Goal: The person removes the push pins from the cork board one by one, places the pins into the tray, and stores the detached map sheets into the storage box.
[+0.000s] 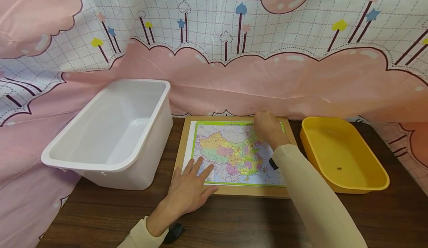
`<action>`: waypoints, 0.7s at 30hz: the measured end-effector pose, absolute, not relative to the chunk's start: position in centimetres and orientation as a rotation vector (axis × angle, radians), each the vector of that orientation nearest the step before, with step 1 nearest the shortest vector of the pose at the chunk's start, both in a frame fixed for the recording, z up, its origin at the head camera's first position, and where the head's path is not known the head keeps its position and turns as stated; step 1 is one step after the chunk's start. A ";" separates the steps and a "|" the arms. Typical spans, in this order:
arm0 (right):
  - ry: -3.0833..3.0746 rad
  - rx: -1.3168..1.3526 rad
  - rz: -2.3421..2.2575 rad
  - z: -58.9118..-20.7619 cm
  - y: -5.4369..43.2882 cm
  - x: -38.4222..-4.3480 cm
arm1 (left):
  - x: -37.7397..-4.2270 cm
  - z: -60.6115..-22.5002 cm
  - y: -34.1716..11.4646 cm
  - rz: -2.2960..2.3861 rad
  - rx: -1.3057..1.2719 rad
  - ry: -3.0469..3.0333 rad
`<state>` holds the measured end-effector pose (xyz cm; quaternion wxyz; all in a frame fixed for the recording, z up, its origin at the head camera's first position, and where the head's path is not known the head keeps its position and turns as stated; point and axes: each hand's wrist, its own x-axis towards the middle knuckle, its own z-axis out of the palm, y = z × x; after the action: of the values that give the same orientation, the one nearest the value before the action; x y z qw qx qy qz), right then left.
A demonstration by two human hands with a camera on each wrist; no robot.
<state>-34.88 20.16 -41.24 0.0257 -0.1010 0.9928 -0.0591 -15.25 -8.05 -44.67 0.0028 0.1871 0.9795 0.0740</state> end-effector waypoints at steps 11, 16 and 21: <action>3.012 -0.223 -0.253 -40.0 20.5 -34.7 | -15.3 -44.6 -8.0 0.219 0.588 3.080; 3.005 -0.252 -0.303 -39.5 20.3 -34.5 | -15.3 -44.6 -8.0 0.221 0.596 3.083; 3.028 -0.326 -0.340 -39.1 20.0 -34.1 | -15.3 -44.7 -8.0 0.241 0.594 3.085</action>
<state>-34.10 20.03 -39.09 0.0387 -0.1064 0.9873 -0.1110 -15.28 -8.01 -44.68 -0.0048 0.1884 0.9791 0.0766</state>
